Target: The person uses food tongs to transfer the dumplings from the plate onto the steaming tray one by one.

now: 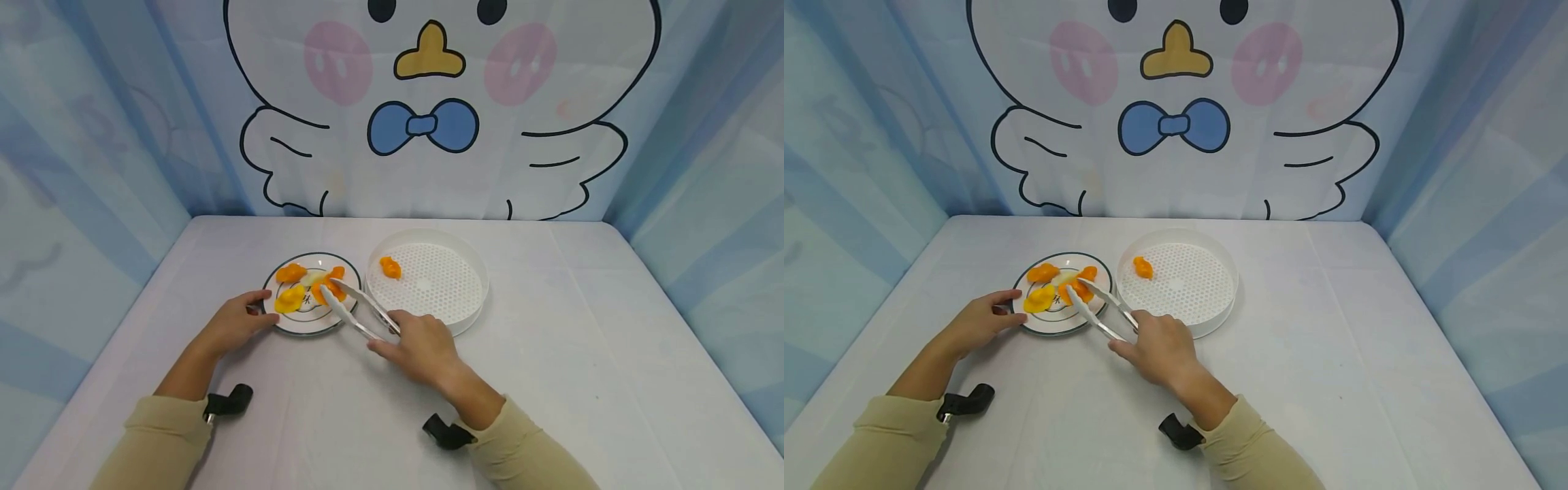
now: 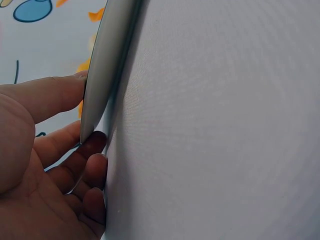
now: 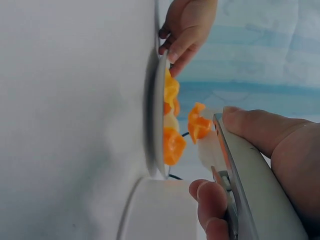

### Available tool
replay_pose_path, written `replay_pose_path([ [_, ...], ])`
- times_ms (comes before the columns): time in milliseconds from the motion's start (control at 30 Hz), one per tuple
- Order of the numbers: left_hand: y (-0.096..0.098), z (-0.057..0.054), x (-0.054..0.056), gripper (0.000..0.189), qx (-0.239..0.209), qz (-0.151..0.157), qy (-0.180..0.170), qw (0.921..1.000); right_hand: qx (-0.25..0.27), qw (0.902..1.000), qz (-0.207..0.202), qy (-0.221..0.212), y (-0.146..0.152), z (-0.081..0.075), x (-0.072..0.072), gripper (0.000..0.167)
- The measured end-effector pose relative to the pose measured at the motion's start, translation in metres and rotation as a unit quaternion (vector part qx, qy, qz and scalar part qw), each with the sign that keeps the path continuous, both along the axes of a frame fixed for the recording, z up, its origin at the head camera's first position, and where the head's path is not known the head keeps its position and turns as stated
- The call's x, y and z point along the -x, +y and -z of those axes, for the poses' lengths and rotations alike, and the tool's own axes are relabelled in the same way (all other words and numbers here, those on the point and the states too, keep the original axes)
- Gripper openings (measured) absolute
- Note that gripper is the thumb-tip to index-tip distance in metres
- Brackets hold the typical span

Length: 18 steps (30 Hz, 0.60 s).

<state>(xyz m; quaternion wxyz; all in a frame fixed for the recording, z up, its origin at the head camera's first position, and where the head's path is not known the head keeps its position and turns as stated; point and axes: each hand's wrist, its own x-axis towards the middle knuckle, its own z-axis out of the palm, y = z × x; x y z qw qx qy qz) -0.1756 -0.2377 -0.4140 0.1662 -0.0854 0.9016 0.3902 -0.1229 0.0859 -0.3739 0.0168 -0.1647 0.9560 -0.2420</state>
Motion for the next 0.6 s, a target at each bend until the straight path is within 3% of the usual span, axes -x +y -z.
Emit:
replay_pose_path([
  [300, 0.002, -0.003, -0.001, 0.071, 0.004, -0.007, -0.004, 1.0000, 0.009, 0.9992, 0.031, 0.025, 0.020, -0.013, 0.004, 0.060],
  [600, 0.002, -0.003, -0.002, 0.071, 0.003, -0.007, 0.000, 1.0000, 0.004, 0.9968, 0.074, 0.030, 0.051, -0.020, 0.025, 0.064],
])
